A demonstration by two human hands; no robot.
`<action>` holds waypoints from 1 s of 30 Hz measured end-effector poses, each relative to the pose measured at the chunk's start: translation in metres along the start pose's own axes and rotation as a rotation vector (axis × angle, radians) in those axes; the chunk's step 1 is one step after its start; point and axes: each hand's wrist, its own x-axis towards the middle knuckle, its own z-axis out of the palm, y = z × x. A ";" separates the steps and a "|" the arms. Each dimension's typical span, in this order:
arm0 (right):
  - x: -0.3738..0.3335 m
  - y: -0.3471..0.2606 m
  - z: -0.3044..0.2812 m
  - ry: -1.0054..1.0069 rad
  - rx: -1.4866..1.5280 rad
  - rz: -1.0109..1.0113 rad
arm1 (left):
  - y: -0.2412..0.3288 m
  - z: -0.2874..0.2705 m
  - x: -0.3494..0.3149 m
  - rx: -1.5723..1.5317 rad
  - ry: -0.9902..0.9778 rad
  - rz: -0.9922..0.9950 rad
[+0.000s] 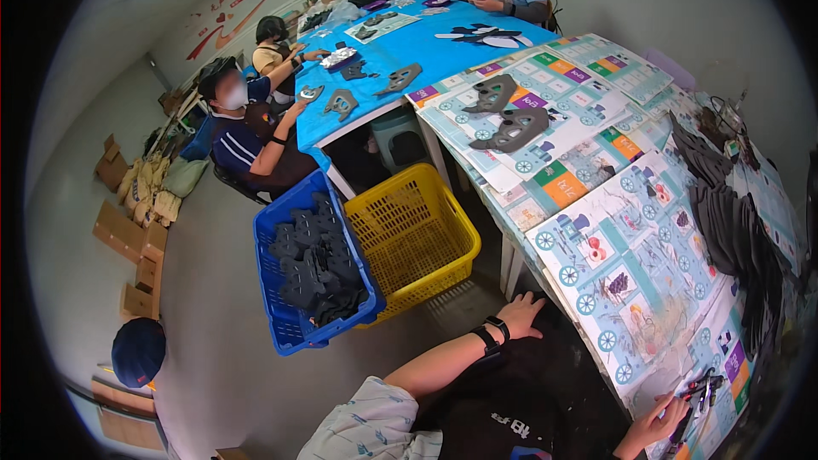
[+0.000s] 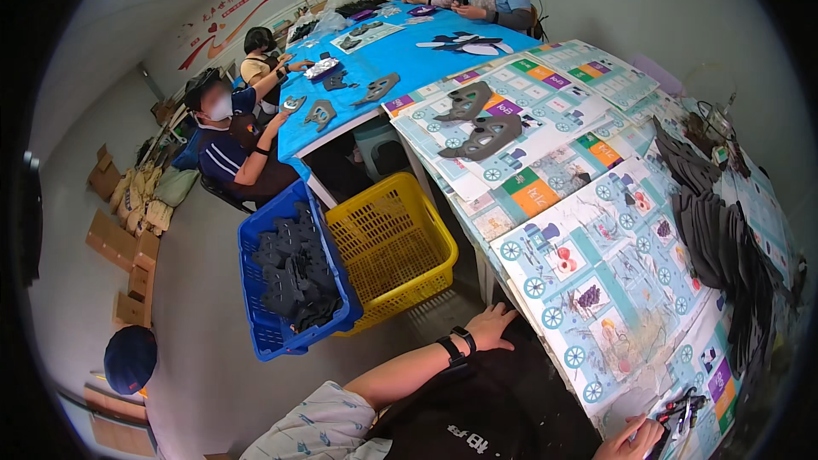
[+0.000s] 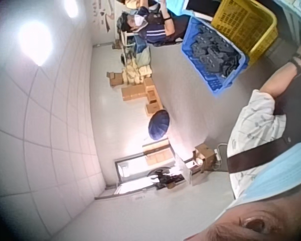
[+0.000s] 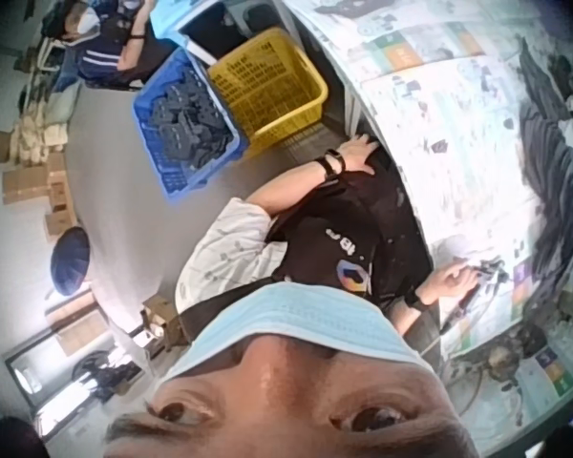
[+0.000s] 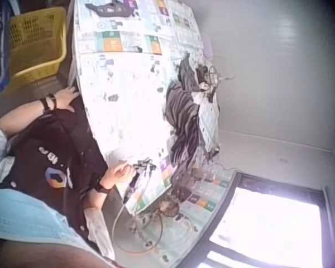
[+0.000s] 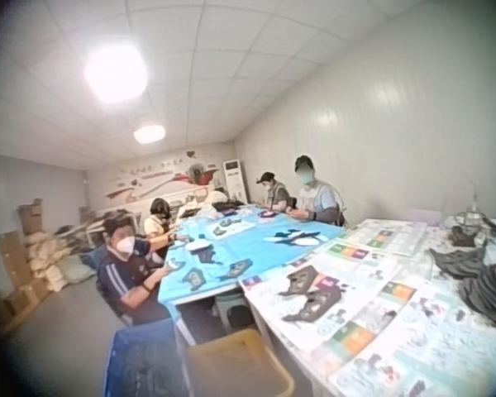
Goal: Applying adhesive or glue to shoe upper components using a handheld dispenser at a manufacturing workstation.
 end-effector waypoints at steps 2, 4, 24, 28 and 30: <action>0.000 0.001 0.000 0.010 -0.018 -0.054 | 0.003 0.001 0.007 -0.051 -0.016 0.062; 0.001 -0.002 0.000 0.005 0.000 -0.031 | 0.005 0.016 0.009 -0.115 -0.053 0.212; 0.008 -0.022 -0.017 0.039 -0.083 -0.015 | 0.054 -0.022 -0.024 0.165 -0.094 0.335; 0.013 -0.020 -0.017 0.088 -0.137 -0.061 | 0.112 -0.138 -0.077 -0.327 -0.183 0.730; 0.015 -0.017 -0.015 0.116 -0.118 -0.110 | 0.139 -0.193 -0.097 -0.440 0.248 0.905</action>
